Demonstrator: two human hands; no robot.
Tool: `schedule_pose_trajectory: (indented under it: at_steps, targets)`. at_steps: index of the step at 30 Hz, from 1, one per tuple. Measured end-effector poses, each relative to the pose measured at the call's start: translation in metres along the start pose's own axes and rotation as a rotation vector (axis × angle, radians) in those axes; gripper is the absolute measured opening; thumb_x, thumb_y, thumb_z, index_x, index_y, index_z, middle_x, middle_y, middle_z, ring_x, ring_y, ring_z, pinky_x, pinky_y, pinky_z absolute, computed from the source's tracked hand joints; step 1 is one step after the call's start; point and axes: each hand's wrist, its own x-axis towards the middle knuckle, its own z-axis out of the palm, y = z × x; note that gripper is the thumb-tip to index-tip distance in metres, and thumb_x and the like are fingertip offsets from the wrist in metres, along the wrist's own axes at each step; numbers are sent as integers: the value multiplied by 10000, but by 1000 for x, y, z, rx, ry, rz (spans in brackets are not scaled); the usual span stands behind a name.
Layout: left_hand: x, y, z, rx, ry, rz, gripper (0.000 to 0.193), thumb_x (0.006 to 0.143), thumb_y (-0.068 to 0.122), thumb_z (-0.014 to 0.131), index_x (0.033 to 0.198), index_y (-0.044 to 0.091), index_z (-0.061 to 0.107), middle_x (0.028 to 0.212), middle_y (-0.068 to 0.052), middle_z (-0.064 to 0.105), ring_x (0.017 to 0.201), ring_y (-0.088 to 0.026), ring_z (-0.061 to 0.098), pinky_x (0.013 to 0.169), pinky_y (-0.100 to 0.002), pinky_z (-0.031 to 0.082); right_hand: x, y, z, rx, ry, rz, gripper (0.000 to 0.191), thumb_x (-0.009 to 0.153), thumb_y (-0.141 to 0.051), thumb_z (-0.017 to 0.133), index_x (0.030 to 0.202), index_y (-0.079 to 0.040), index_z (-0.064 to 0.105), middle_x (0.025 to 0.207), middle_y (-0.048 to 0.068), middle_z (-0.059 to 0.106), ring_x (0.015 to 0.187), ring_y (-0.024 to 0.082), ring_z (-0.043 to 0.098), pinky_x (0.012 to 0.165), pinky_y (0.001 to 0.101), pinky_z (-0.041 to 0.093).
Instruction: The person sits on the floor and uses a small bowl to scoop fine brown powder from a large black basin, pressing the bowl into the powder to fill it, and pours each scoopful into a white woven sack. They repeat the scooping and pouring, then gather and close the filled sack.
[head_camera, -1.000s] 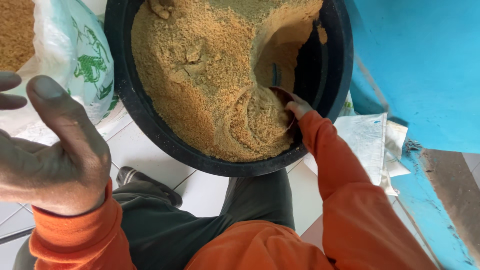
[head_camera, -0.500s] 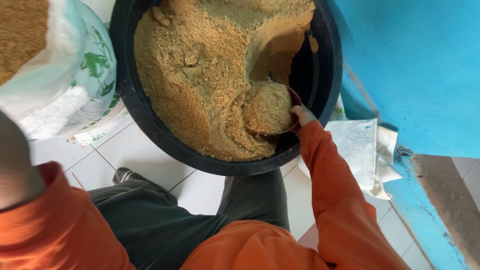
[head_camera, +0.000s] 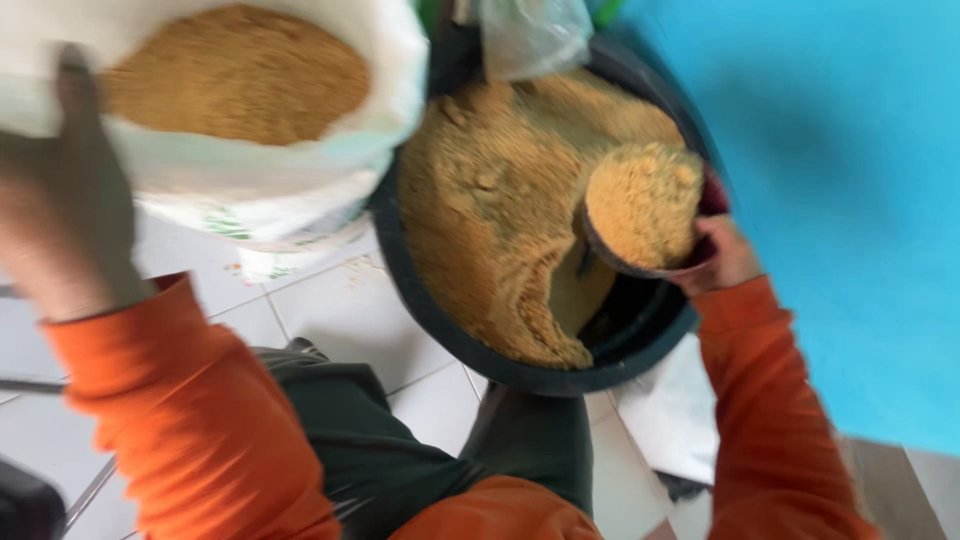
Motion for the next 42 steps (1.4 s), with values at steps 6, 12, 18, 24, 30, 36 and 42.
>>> schedule_pose_trajectory:
  at_steps: [6, 12, 18, 24, 30, 36, 42]
  targets:
    - [10, -38, 3, -109, 41, -156, 1081, 974, 235, 784, 1610, -6, -56, 1265, -286, 648, 1157, -388, 691, 1086, -461, 561, 66, -72, 106, -51, -366, -41, 656, 1015, -193, 420, 1663, -146, 333, 1705, 112, 396, 1563, 341, 463, 1223, 608, 457]
    - [27, -34, -11, -402, -110, -264, 1083, 917, 95, 727, 1640, -18, -71, 1281, -295, 701, 1187, -414, 733, 1090, -443, 576, 157, -70, 240, -229, -354, 67, 575, 1040, -376, 550, 1544, -128, 432, 1554, 163, 545, 1443, 371, 581, 1086, 572, 515]
    - [45, -7, -36, -392, -203, -371, 975, 915, 24, 639, 1669, 0, 20, 1233, -297, 715, 1063, -428, 744, 967, -435, 592, 182, 20, 330, -1372, -313, -1288, 763, 873, -327, 905, 1514, -295, 493, 1399, 185, 476, 1255, 384, 544, 1052, 497, 537]
    - [56, 4, -51, -388, -278, -401, 952, 881, -1, 582, 1647, 7, 15, 1166, -276, 726, 990, -421, 749, 892, -443, 607, 188, 37, 340, -1356, -481, -1275, 958, 796, -265, 999, 1577, -392, 457, 1412, 171, 394, 1280, 413, 534, 1101, 496, 537]
    - [53, -3, -43, -454, -219, -284, 929, 884, -49, 577, 1654, -14, 59, 1257, -284, 704, 1082, -423, 738, 923, -432, 607, 199, 98, 358, -1341, -653, -1184, 848, 764, -328, 948, 1464, -501, 501, 1322, 148, 446, 1200, 422, 555, 1038, 508, 536]
    - [47, -9, -32, -403, -127, -164, 894, 892, -79, 587, 1640, -36, 99, 1291, -286, 698, 1146, -442, 726, 977, -442, 598, 224, 120, 372, -1484, -510, -1098, 793, 732, -386, 928, 1424, -434, 544, 1267, 227, 435, 1148, 474, 525, 963, 556, 497]
    - [45, -6, -45, -425, -160, -181, 884, 898, -76, 585, 1635, -50, 98, 1329, -288, 656, 1164, -434, 697, 1010, -446, 586, 214, 57, 335, -1349, -469, -995, 828, 844, -290, 965, 1536, -387, 521, 1327, 168, 436, 1214, 396, 533, 1060, 465, 533]
